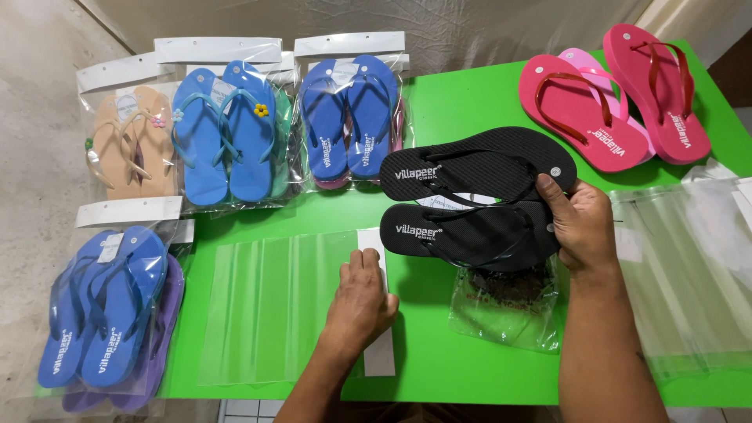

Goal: The person joins pairs of flip-flops using plastic fasteners and places them into clear plastic bags.

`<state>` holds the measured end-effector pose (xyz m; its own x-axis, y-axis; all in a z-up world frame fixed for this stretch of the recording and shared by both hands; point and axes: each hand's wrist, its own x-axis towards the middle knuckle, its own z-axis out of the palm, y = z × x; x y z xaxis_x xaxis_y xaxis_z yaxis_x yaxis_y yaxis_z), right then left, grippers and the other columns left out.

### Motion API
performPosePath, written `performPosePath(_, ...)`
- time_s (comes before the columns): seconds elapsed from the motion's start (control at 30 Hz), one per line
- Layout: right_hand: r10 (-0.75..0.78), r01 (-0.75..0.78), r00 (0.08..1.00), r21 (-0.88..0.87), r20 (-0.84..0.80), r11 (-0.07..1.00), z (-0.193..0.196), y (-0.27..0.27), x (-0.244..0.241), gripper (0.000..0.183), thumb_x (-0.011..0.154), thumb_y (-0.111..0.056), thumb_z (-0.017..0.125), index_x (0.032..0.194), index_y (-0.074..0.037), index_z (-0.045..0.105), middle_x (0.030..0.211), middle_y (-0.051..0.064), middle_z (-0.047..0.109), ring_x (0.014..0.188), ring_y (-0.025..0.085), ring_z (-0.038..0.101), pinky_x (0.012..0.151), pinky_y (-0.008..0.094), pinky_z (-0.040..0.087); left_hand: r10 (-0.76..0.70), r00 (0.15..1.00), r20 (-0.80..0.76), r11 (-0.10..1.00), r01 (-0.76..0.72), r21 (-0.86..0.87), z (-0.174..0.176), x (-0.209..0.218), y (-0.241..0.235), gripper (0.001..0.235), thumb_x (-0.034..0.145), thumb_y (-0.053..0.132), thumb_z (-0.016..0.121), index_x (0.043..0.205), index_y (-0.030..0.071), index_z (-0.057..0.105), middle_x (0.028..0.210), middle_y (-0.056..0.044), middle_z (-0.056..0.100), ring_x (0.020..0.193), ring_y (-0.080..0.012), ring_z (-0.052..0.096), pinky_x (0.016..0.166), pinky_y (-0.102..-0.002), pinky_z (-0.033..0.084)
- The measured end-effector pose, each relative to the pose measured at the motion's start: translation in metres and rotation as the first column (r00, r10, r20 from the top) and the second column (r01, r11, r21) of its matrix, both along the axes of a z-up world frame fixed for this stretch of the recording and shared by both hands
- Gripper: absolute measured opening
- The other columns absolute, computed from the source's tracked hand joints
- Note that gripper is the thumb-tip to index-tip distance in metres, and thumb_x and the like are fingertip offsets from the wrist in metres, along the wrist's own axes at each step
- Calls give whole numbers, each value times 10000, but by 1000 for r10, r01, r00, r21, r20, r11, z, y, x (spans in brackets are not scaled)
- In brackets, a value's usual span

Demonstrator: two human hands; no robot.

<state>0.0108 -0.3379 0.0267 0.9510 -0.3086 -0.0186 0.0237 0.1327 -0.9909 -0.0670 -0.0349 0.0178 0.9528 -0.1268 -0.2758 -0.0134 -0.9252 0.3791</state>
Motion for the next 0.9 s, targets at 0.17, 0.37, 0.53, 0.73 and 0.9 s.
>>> performPosePath(0.17, 5, -5, 1000, 54, 12, 999, -1, -1, 2, 358, 928, -242, 727, 1203, -19, 672, 1202, 86, 723, 1054, 157, 705, 943, 271, 619, 11, 998, -61, 999, -14, -45, 15, -4, 2, 512, 853, 231, 621, 1303, 100, 415, 1216, -159, 486, 1066, -311, 487, 900, -485, 529)
performPosePath(0.37, -9, 9, 1000, 15, 13, 1000, -3, -1, 1, 331, 940, -251, 730, 1174, -21, 686, 1174, 72, 730, 1022, 138, 702, 902, 257, 617, -76, 997, -21, 994, 77, 78, -2, 1, -4, 372, 802, 161, 568, 1133, 76, 423, 1084, -116, 447, 951, -260, 436, 841, -410, 482)
performPosePath(0.53, -6, 4, 999, 46, 38, 999, -1, 0, 1, 329, 944, -233, 722, 1184, -13, 676, 1191, 86, 725, 1047, 154, 706, 926, 267, 618, -73, 996, -48, 996, 75, 49, 8, 0, -4, 407, 817, 160, 585, 1182, 68, 430, 1116, -134, 464, 973, -282, 462, 855, -436, 491)
performPosePath(0.73, -24, 24, 1000, 29, 11, 999, -1, -1, 1, 328, 936, -254, 734, 1165, -24, 686, 1166, 73, 733, 1018, 142, 707, 888, 258, 622, -70, 996, -51, 996, 67, -59, 7, -6, 3, 298, 887, 197, 610, 1155, 69, 585, 1174, -141, 495, 1071, -284, 522, 956, -443, 540)
performPosePath(0.9, -26, 26, 1000, 52, 6, 998, 0, 0, 1, 338, 928, -250, 738, 1173, -22, 688, 1165, 71, 734, 1019, 139, 709, 892, 254, 624, -24, 999, 25, 985, 28, -168, 4, -10, 13, 139, 887, 178, 624, 898, 44, 592, 1087, -115, 527, 1056, -247, 558, 927, -399, 584)
